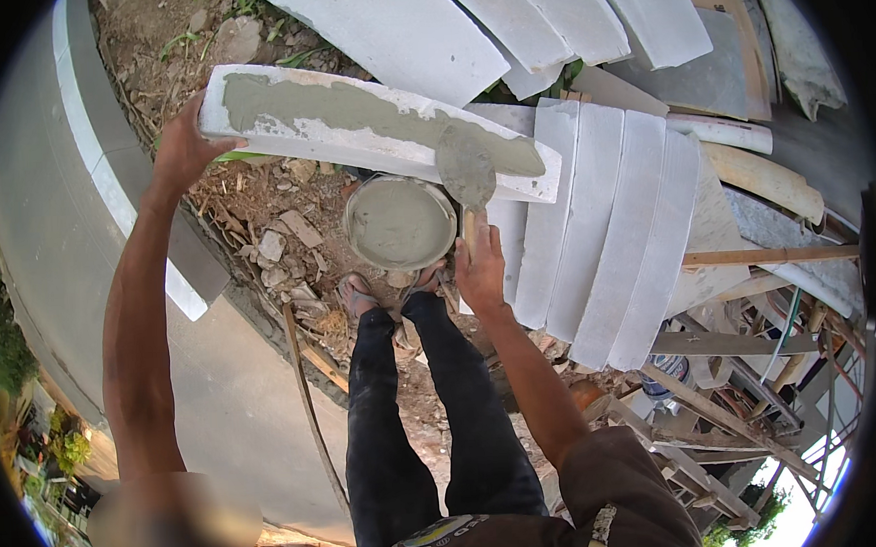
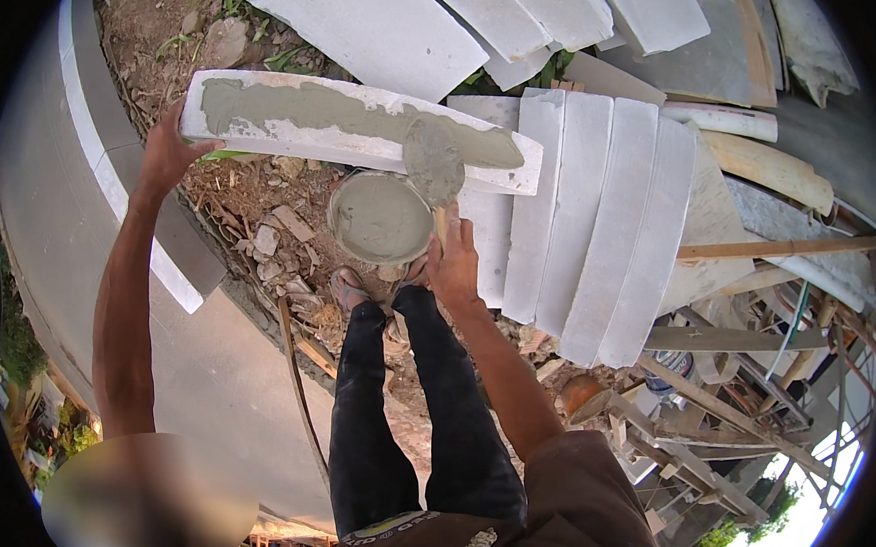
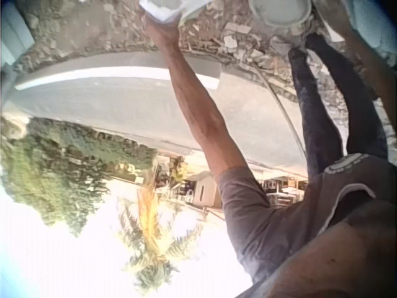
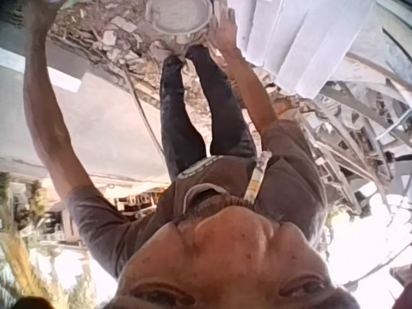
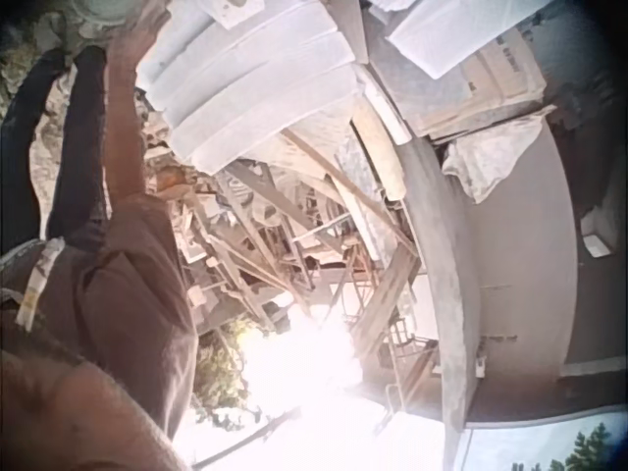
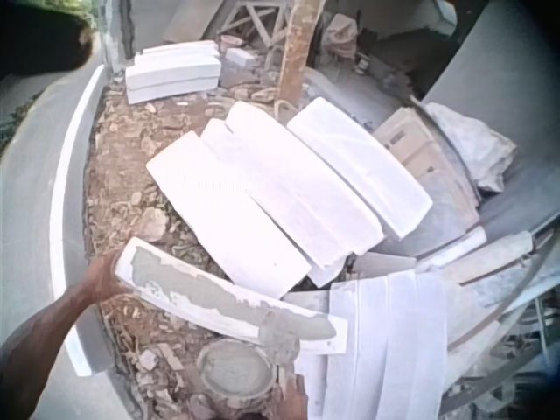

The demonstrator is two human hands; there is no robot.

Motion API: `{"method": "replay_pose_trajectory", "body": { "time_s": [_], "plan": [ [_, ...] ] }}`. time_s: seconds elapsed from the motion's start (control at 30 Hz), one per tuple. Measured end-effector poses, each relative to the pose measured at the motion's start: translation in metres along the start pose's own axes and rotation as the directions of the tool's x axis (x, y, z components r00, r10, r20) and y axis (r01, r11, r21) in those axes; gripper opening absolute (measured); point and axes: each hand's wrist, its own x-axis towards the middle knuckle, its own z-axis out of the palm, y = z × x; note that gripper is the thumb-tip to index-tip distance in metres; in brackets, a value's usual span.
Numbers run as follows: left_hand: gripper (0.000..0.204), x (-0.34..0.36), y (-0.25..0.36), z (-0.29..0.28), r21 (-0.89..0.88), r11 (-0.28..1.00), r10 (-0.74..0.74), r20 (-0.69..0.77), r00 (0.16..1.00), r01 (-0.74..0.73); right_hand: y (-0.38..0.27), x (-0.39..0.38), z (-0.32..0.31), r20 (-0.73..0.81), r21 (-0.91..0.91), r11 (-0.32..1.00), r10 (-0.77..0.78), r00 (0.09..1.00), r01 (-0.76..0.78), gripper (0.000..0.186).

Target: The person applies mortar to the back of white rectangular tiles using a trowel and places them along a curb. They use a rubber mallet to tap the tiles into position and a tape measure to check dimensions. The person also retrieves a hand saw from a nearby room.

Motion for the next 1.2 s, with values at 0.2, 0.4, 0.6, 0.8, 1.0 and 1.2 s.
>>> {"method": "replay_pose_trajectory", "body": {
  "time_s": [0.2, 0.4, 0.6, 0.8, 1.0, 1.2],
  "plan": [
    [0.09, 0.001, 0.011, -0.003, -0.01, 0.997, -0.071, 0.037, 0.997, 0.071, 0.075, -0.014, -0.042, -0.115, -0.154, 0.981, 0.099, 0.988, -0.116, 0.057],
    [0.086, 0.004, 0.003, -0.003, -0.036, 0.999, -0.035, 0.038, 0.999, 0.036, 0.095, -0.023, -0.041, -0.178, -0.069, 0.977, 0.186, 0.966, -0.201, 0.056],
    [0.084, 0.006, 0.01, -0.002, -0.033, 0.998, -0.047, 0.064, 0.997, 0.049, 0.097, -0.075, -0.028, -0.227, -0.053, 0.973, 0.208, 0.951, -0.225, 0.054],
    [0.08, 0.0, -0.002, -0.003, -0.037, 0.999, 0.008, 0.033, 0.999, -0.007, 0.08, -0.056, -0.017, -0.278, 0.133, 0.951, 0.307, 0.91, -0.28, 0.055],
    [0.079, 0.008, 0.017, -0.004, -0.055, 0.998, -0.025, 0.093, 0.995, 0.031, 0.093, -0.062, 0.027, -0.339, 0.05, 0.961, 0.272, 0.901, -0.271, 0.056],
    [0.078, 0.0, -0.001, -0.003, -0.024, 1.0, -0.006, 0.014, 1.0, 0.006, 0.072, -0.11, 0.003, -0.223, 0.156, 0.945, 0.316, 0.922, -0.287, 0.049]
  ]
}}
